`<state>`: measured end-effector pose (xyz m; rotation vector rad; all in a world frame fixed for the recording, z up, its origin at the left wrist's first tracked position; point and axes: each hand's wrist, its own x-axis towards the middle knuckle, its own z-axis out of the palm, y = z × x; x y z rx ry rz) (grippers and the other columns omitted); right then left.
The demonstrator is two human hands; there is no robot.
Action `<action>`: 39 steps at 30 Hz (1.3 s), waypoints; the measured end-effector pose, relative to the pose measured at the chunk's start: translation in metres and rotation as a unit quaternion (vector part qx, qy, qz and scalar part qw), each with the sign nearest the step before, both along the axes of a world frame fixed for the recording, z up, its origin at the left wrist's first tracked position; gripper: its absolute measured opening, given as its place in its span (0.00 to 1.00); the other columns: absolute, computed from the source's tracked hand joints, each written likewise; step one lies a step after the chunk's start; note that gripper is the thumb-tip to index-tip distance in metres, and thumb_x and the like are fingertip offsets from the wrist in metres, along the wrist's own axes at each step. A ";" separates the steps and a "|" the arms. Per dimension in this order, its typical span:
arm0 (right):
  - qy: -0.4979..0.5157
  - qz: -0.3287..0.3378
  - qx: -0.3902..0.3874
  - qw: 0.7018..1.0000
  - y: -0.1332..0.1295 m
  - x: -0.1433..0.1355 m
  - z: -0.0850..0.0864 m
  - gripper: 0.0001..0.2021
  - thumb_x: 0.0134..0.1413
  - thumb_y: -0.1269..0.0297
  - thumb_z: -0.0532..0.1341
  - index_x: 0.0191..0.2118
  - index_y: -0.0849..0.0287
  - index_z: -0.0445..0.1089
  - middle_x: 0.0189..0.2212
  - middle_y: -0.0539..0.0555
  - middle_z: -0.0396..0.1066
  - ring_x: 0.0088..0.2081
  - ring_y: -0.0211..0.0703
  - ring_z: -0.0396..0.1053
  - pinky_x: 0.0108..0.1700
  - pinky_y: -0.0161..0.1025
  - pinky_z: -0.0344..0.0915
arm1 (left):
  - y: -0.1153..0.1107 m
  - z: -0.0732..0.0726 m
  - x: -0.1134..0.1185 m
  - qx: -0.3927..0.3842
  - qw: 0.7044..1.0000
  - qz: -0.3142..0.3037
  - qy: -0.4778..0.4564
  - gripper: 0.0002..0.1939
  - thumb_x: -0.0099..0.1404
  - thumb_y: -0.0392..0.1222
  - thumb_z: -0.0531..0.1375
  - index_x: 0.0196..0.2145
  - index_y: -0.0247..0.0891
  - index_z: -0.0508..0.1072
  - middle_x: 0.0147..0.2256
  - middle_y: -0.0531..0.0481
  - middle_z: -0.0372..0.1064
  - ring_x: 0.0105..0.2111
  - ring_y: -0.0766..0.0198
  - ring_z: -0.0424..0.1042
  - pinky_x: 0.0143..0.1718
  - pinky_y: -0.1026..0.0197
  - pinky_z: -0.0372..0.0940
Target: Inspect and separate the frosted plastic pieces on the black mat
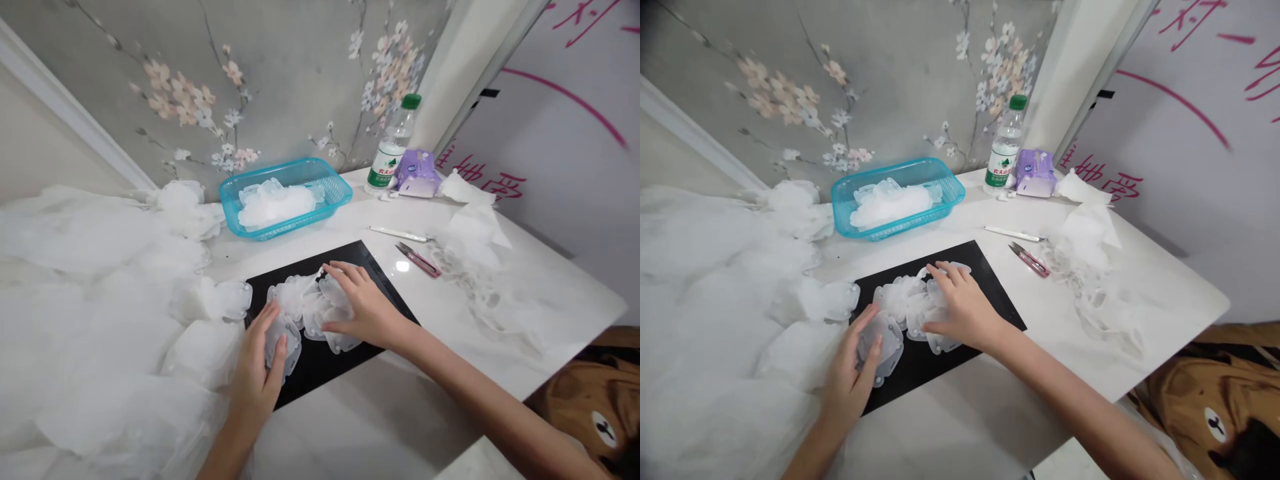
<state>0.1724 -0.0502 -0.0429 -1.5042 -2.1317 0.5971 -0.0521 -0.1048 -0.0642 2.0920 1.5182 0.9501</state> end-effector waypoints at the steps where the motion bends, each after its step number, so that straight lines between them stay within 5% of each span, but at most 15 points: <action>1: 0.004 -0.002 -0.001 1.000 0.004 -0.002 -0.001 0.43 0.41 0.54 0.70 0.62 0.64 0.54 0.60 0.67 0.56 0.59 0.62 0.55 0.58 0.57 0.57 | 0.003 0.000 0.005 0.010 1.000 0.006 -0.014 0.22 0.68 0.38 0.52 0.60 0.42 0.59 0.59 0.44 0.60 0.60 0.57 0.58 0.59 0.50 0.58; 4: 0.038 -0.037 0.008 0.999 0.014 -0.011 -0.008 0.29 0.47 0.55 0.67 0.54 0.63 0.64 0.56 0.65 0.63 0.56 0.62 0.57 0.57 0.58 0.55 | 0.027 0.001 0.027 0.008 1.000 0.009 -0.027 0.23 0.64 0.40 0.58 0.57 0.38 0.63 0.58 0.42 0.62 0.60 0.53 0.59 0.59 0.47 0.55; 7: 0.167 -0.048 -0.009 0.985 0.021 -0.020 -0.015 0.08 0.53 0.61 0.61 0.34 0.60 0.68 0.37 0.57 0.71 0.42 0.51 0.66 0.49 0.50 0.60 | 0.057 0.001 0.050 -0.086 0.981 0.050 -0.168 0.24 0.58 0.44 0.64 0.52 0.37 0.69 0.53 0.41 0.68 0.55 0.50 0.64 0.58 0.46 0.55; 9: 0.334 -0.074 -0.085 0.936 0.023 -0.020 -0.018 0.11 0.54 0.57 0.60 0.29 0.59 0.64 0.26 0.50 0.66 0.30 0.41 0.64 0.38 0.40 0.63 | 0.069 0.002 0.059 -0.106 0.968 0.063 -0.218 0.16 0.61 0.48 0.61 0.44 0.36 0.73 0.44 0.43 0.73 0.47 0.54 0.70 0.52 0.52 0.61; 11: 0.480 -0.086 -0.181 0.854 0.024 -0.015 -0.020 0.15 0.53 0.51 0.61 0.30 0.60 0.65 0.23 0.48 0.62 0.25 0.36 0.61 0.30 0.34 0.59 | 0.074 0.001 0.063 -0.115 0.959 0.064 -0.252 0.14 0.63 0.50 0.59 0.37 0.35 0.74 0.36 0.45 0.74 0.38 0.59 0.72 0.43 0.59 0.65; 14: 0.554 -0.063 -0.245 0.793 0.025 -0.001 -0.023 0.16 0.48 0.52 0.66 0.31 0.61 0.68 0.20 0.46 0.62 0.22 0.32 0.58 0.26 0.30 0.54 | 0.073 -0.002 0.060 -0.144 0.941 0.059 -0.299 0.14 0.63 0.50 0.59 0.34 0.36 0.73 0.30 0.49 0.72 0.30 0.65 0.70 0.31 0.66 0.64; 19: 0.565 -0.039 -0.245 0.787 0.032 0.014 -0.028 0.13 0.45 0.59 0.70 0.35 0.61 0.73 0.21 0.46 0.67 0.22 0.30 0.58 0.27 0.29 0.54 | 0.072 -0.005 0.053 -0.199 0.880 0.097 -0.421 0.12 0.58 0.49 0.64 0.32 0.37 0.75 0.27 0.52 0.70 0.28 0.69 0.66 0.29 0.71 0.61; 26: 0.544 -0.043 -0.255 0.799 0.030 0.012 -0.025 0.13 0.46 0.59 0.69 0.31 0.60 0.68 0.20 0.46 0.68 0.21 0.30 0.58 0.27 0.30 0.56 | 0.077 -0.001 0.051 -0.222 0.831 0.109 -0.499 0.11 0.55 0.47 0.66 0.33 0.37 0.77 0.31 0.50 0.74 0.32 0.67 0.68 0.33 0.70 0.62; 35: 0.525 -0.041 -0.256 0.811 0.028 0.013 -0.019 0.14 0.48 0.57 0.68 0.29 0.60 0.65 0.13 0.41 0.57 0.16 0.29 0.51 0.22 0.30 0.49 | 0.077 0.000 0.048 -0.200 0.862 0.082 -0.458 0.09 0.58 0.45 0.64 0.32 0.36 0.74 0.18 0.57 0.60 0.20 0.72 0.58 0.25 0.69 0.55; 39: 0.528 -0.004 -0.264 0.807 0.027 0.015 -0.022 0.13 0.52 0.56 0.65 0.33 0.58 0.63 0.18 0.47 0.69 0.19 0.32 0.59 0.26 0.31 0.56 | 0.075 0.001 0.050 -0.189 0.875 0.065 -0.441 0.08 0.62 0.45 0.61 0.35 0.37 0.73 0.24 0.54 0.67 0.28 0.68 0.66 0.35 0.66 0.60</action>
